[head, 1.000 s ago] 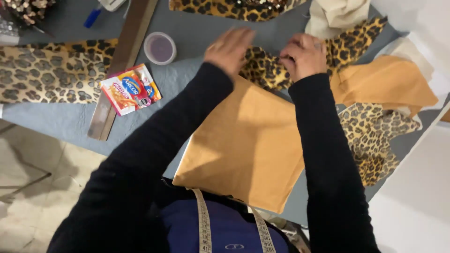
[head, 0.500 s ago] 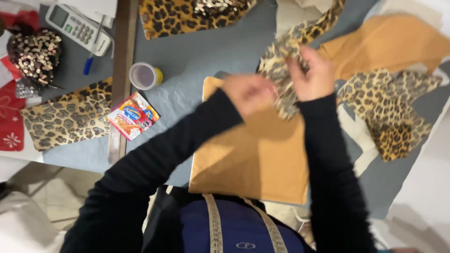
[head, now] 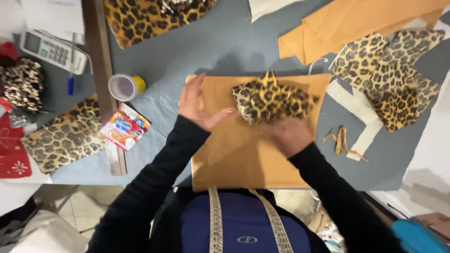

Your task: Pinning a leopard-print fabric ruffle onto a tan fabric piece on a workbench

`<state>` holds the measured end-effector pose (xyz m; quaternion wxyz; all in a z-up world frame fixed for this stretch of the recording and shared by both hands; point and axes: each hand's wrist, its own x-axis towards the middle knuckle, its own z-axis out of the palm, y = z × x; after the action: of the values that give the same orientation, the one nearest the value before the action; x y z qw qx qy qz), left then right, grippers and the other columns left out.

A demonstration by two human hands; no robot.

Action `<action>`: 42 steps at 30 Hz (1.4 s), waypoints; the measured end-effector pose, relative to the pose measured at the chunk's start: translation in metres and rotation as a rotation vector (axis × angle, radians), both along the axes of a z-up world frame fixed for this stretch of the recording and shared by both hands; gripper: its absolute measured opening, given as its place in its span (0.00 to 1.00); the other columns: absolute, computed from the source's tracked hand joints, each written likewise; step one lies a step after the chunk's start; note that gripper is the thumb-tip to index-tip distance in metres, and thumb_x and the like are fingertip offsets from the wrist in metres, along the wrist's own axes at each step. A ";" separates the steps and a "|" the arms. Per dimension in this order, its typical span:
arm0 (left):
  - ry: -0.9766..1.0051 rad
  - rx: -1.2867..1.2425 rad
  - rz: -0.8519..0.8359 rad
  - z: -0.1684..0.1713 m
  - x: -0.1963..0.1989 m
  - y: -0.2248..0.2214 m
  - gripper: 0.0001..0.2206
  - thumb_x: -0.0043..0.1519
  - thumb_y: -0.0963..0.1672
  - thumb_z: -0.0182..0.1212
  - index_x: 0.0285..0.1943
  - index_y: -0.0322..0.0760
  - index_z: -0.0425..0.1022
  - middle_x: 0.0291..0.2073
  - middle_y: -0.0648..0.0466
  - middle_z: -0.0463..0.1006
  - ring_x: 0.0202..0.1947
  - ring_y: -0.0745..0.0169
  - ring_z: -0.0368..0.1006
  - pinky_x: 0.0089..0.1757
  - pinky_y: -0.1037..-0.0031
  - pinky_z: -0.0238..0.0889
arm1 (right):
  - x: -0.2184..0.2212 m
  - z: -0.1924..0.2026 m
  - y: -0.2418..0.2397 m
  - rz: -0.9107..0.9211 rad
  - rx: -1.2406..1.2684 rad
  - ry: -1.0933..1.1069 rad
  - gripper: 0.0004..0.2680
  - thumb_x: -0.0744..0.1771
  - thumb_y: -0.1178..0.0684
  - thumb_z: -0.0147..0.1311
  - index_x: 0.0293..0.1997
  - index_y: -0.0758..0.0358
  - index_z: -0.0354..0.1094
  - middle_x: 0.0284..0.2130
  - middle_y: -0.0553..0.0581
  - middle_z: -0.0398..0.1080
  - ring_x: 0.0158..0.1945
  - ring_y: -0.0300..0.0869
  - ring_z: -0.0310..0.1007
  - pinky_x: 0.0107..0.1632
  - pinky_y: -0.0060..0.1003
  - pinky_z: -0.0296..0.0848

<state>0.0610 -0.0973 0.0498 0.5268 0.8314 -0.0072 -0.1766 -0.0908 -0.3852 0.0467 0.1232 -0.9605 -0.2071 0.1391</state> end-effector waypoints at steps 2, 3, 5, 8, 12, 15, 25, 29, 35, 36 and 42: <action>-0.552 0.100 -0.151 0.022 0.013 -0.046 0.49 0.43 0.69 0.72 0.71 0.50 0.69 0.63 0.50 0.69 0.62 0.51 0.69 0.59 0.63 0.65 | -0.003 -0.011 -0.024 -0.339 -0.117 -0.505 0.05 0.67 0.47 0.59 0.45 0.36 0.74 0.43 0.43 0.71 0.44 0.42 0.74 0.45 0.37 0.72; -0.552 0.096 -0.155 0.036 0.012 -0.068 0.49 0.43 0.69 0.72 0.71 0.50 0.69 0.63 0.50 0.69 0.62 0.51 0.69 0.59 0.63 0.65 | -0.001 -0.013 -0.028 -0.344 -0.121 -0.504 0.05 0.67 0.47 0.59 0.45 0.36 0.74 0.43 0.43 0.71 0.44 0.42 0.74 0.45 0.37 0.72; -0.353 0.207 -0.459 0.067 0.008 -0.114 0.48 0.52 0.67 0.65 0.79 0.51 0.54 0.64 0.46 0.70 0.59 0.33 0.73 0.56 0.37 0.60 | 0.003 -0.015 -0.038 -0.593 -0.146 -0.565 0.08 0.66 0.47 0.63 0.49 0.41 0.76 0.47 0.47 0.70 0.45 0.46 0.73 0.46 0.41 0.73; -0.161 0.676 -0.766 0.051 0.015 -0.153 0.53 0.58 0.72 0.49 0.82 0.56 0.24 0.68 0.45 0.61 0.54 0.36 0.76 0.55 0.41 0.61 | 0.019 -0.026 -0.054 -0.816 0.089 -0.474 0.29 0.64 0.38 0.68 0.69 0.55 0.59 0.58 0.61 0.63 0.56 0.58 0.70 0.53 0.52 0.74; 0.018 0.561 -0.841 -0.019 0.009 -0.154 0.46 0.62 0.62 0.54 0.81 0.60 0.25 0.53 0.45 0.76 0.52 0.32 0.77 0.53 0.42 0.63 | 0.028 -0.053 -0.077 -0.738 0.272 -0.323 0.32 0.60 0.38 0.73 0.65 0.65 0.61 0.51 0.66 0.70 0.54 0.63 0.71 0.58 0.56 0.70; 0.049 0.529 -0.880 -0.035 0.005 -0.128 0.37 0.62 0.60 0.52 0.78 0.75 0.35 0.60 0.51 0.73 0.55 0.39 0.76 0.56 0.51 0.66 | 0.028 -0.056 -0.081 -0.829 0.055 -0.112 0.19 0.60 0.42 0.73 0.50 0.53 0.70 0.45 0.55 0.68 0.49 0.56 0.74 0.52 0.49 0.76; 0.328 0.241 -0.665 0.020 -0.048 -0.082 0.48 0.51 0.62 0.66 0.78 0.55 0.42 0.64 0.41 0.67 0.64 0.37 0.69 0.61 0.56 0.64 | 0.018 0.030 -0.040 -1.014 0.909 -0.103 0.11 0.66 0.56 0.70 0.43 0.60 0.66 0.25 0.52 0.69 0.30 0.38 0.71 0.37 0.27 0.70; 0.190 -0.031 -0.387 -0.031 -0.061 -0.062 0.33 0.49 0.58 0.72 0.65 0.66 0.64 0.46 0.53 0.81 0.51 0.41 0.78 0.55 0.58 0.71 | 0.018 0.060 -0.069 -0.962 0.629 -0.314 0.10 0.67 0.62 0.70 0.47 0.64 0.69 0.32 0.61 0.71 0.35 0.51 0.75 0.42 0.40 0.73; -0.285 -0.113 -0.070 0.024 0.057 0.017 0.26 0.62 0.46 0.71 0.66 0.34 0.66 0.50 0.48 0.76 0.45 0.59 0.75 0.47 0.72 0.70 | 0.069 0.087 -0.104 -0.982 0.550 -0.724 0.10 0.73 0.49 0.54 0.51 0.64 0.57 0.44 0.56 0.57 0.48 0.44 0.59 0.51 0.35 0.58; -0.284 -0.114 -0.061 0.017 0.062 0.019 0.26 0.62 0.46 0.71 0.66 0.34 0.66 0.50 0.48 0.76 0.45 0.59 0.75 0.47 0.72 0.70 | 0.073 0.068 -0.109 -0.973 0.550 -0.720 0.10 0.73 0.49 0.54 0.51 0.64 0.57 0.44 0.56 0.57 0.48 0.44 0.59 0.51 0.35 0.58; -0.336 0.070 0.003 -0.044 0.091 0.017 0.22 0.64 0.48 0.68 0.65 0.40 0.70 0.57 0.49 0.77 0.55 0.50 0.77 0.53 0.65 0.68 | 0.087 -0.037 -0.133 -1.016 0.498 -0.725 0.07 0.70 0.56 0.57 0.47 0.61 0.60 0.41 0.56 0.65 0.45 0.46 0.65 0.53 0.38 0.63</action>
<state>0.1524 -0.0799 0.0057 0.4892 0.8670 -0.0876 -0.0345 -0.0034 -0.5177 0.0098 0.3141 -0.8674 0.2165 -0.3194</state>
